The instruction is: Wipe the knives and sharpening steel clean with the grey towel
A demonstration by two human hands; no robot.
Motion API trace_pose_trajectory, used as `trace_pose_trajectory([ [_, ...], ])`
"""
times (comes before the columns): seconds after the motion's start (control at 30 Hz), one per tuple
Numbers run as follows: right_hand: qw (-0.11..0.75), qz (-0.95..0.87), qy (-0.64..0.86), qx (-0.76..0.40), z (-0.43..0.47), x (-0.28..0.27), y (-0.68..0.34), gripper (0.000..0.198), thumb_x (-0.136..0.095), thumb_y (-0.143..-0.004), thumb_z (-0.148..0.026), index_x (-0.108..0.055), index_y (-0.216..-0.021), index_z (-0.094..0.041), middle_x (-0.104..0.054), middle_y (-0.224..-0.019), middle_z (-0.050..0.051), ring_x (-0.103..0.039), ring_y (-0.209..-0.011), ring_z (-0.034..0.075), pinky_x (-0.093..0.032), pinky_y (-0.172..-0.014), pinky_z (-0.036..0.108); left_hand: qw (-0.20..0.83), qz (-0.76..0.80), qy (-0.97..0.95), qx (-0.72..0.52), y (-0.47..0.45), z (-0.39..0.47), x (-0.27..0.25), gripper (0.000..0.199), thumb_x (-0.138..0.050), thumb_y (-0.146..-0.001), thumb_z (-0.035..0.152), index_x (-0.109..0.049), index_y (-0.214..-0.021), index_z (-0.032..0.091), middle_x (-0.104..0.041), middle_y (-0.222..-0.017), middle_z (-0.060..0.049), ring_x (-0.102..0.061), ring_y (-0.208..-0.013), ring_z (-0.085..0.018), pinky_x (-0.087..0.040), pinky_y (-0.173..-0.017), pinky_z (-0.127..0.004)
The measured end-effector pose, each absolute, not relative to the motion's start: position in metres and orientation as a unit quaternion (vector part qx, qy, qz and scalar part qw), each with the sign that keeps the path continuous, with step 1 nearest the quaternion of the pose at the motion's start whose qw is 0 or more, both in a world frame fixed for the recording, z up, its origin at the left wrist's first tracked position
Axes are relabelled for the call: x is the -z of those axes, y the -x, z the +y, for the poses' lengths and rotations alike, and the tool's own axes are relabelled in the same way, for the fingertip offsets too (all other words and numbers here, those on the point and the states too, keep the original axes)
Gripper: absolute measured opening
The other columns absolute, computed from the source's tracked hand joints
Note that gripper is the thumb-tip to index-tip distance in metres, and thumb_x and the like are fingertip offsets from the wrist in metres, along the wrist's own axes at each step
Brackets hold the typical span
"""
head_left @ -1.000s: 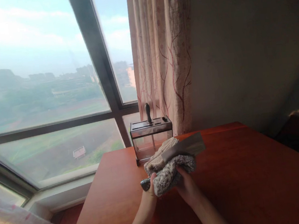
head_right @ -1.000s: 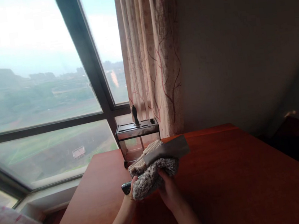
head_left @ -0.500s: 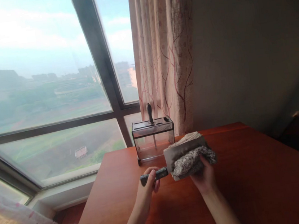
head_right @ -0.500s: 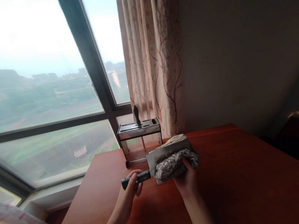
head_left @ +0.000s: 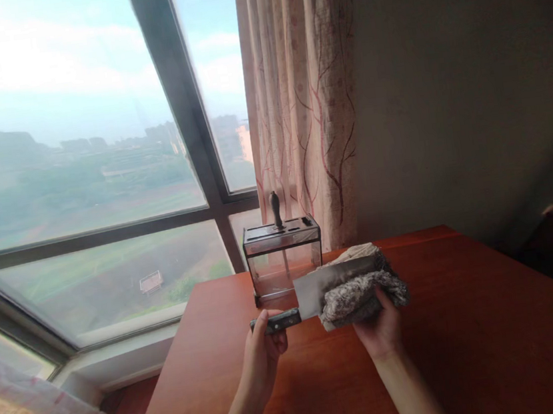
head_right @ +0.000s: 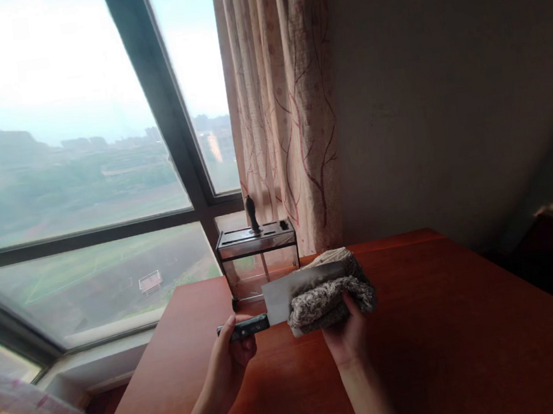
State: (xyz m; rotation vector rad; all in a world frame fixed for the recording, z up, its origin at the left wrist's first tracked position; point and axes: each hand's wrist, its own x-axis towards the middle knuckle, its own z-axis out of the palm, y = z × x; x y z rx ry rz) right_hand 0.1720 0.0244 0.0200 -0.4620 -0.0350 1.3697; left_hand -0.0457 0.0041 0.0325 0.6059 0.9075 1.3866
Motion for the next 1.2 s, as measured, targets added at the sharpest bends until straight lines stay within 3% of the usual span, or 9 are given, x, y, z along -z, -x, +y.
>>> trace_pose_trajectory([
  [0.23, 0.718, -0.048, 0.208, -0.663, 0.018, -0.020, -0.145, 0.024, -0.074, -0.071, -0.035, -0.071, -0.095, -0.030, -0.076, -0.092, -0.005, -0.068, -0.095, 0.018, -0.051, -0.090, 0.035, 0.602, 0.465, -0.310, -0.570, 0.040, 0.009, -0.023, 0.048, -0.067, -0.065, 0.059, -0.064, -0.083, 0.015, -0.054, -0.050, 0.003, -0.047, -0.044, -0.010, -0.032, -0.044, -0.020],
  [0.43, 0.657, -0.084, 0.190, -0.725, 0.007, -0.019, -0.117, 0.025, -0.075, -0.070, -0.037, -0.072, -0.092, -0.026, -0.076, -0.095, -0.001, -0.067, -0.095, 0.020, -0.051, -0.092, 0.036, 0.572, 0.500, -0.359, -0.543, 0.030, 0.002, -0.021, 0.069, -0.064, -0.065, 0.065, -0.062, -0.113, 0.016, -0.055, -0.050, 0.004, -0.042, -0.038, -0.010, -0.031, -0.040, -0.022],
  [0.5, 0.637, -0.114, 0.190, -0.738, 0.004, -0.017, -0.109, 0.027, -0.076, -0.069, -0.036, -0.072, -0.093, -0.024, -0.075, -0.099, 0.000, -0.067, -0.098, 0.022, -0.050, -0.093, 0.039, 0.556, 0.497, -0.370, -0.555, 0.028, 0.001, -0.024, 0.067, -0.067, -0.066, 0.060, -0.063, -0.116, 0.017, -0.066, -0.066, -0.002, -0.053, -0.050, -0.016, -0.041, -0.047, -0.026],
  [0.57, 0.624, -0.138, 0.194, -0.744, 0.001, -0.016, -0.105, 0.028, -0.076, -0.069, -0.034, -0.072, -0.094, -0.024, -0.074, -0.101, 0.002, -0.066, -0.101, 0.024, -0.050, -0.093, 0.041, 0.547, 0.482, -0.387, -0.564, 0.027, 0.000, -0.028, 0.061, -0.068, -0.067, 0.055, -0.065, -0.115, 0.018, -0.072, -0.088, -0.007, -0.063, -0.073, -0.023, -0.049, -0.066, -0.030],
  [0.67, 0.631, -0.139, 0.205, -0.735, 0.001, -0.015, -0.105, 0.027, -0.077, -0.067, -0.030, -0.072, -0.092, -0.023, -0.075, -0.099, 0.002, -0.065, -0.103, 0.024, -0.049, -0.094, 0.040, 0.533, 0.463, -0.432, -0.561, 0.028, -0.001, -0.032, 0.051, -0.064, -0.074, 0.053, -0.068, -0.111, 0.019, -0.072, -0.101, -0.007, -0.062, -0.096, -0.027, -0.046, -0.085, -0.032],
  [0.73, 0.643, -0.120, 0.213, -0.726, 0.003, -0.016, -0.109, 0.027, -0.078, -0.066, -0.029, -0.072, -0.091, -0.022, -0.075, -0.096, 0.001, -0.066, -0.100, 0.023, -0.050, -0.092, 0.037, 0.513, 0.468, -0.467, -0.547, 0.030, -0.001, -0.033, 0.048, -0.059, -0.078, 0.054, -0.069, -0.108, 0.017, -0.073, -0.093, -0.007, -0.063, -0.089, -0.026, -0.047, -0.080, -0.031],
  [0.8, 0.654, -0.092, 0.210, -0.721, 0.006, -0.018, -0.115, 0.027, -0.079, -0.065, -0.029, -0.072, -0.090, -0.023, -0.076, -0.094, 0.000, -0.067, -0.096, 0.021, -0.052, -0.089, 0.034, 0.482, 0.486, -0.496, -0.534, 0.034, -0.002, -0.032, 0.050, -0.054, -0.081, 0.056, -0.070, -0.103, 0.014, -0.071, -0.072, -0.005, -0.062, -0.070, -0.022, -0.048, -0.067, -0.029],
  [0.9, 0.677, -0.048, 0.193, -0.708, 0.012, -0.024, -0.131, 0.027, -0.078, -0.064, -0.028, -0.072, -0.090, -0.026, -0.076, -0.093, -0.002, -0.069, -0.091, 0.019, -0.054, -0.084, 0.032, 0.457, 0.507, -0.513, -0.521, 0.042, -0.001, -0.033, 0.056, -0.046, -0.084, 0.059, -0.070, -0.101, 0.012, -0.061, -0.053, 0.000, -0.051, -0.048, -0.015, -0.041, -0.052, -0.026],
  [1.2, 0.750, -0.003, 0.202, -0.630, 0.020, -0.036, -0.173, 0.030, -0.069, -0.072, -0.031, -0.069, -0.102, -0.029, -0.076, -0.095, -0.004, -0.070, -0.088, 0.019, -0.053, -0.085, 0.038, 0.487, 0.510, -0.473, -0.528, 0.054, 0.008, -0.031, 0.061, -0.047, -0.080, 0.063, -0.068, -0.103, 0.010, -0.060, -0.052, -0.002, -0.048, -0.046, -0.013, -0.037, -0.046, -0.024],
])
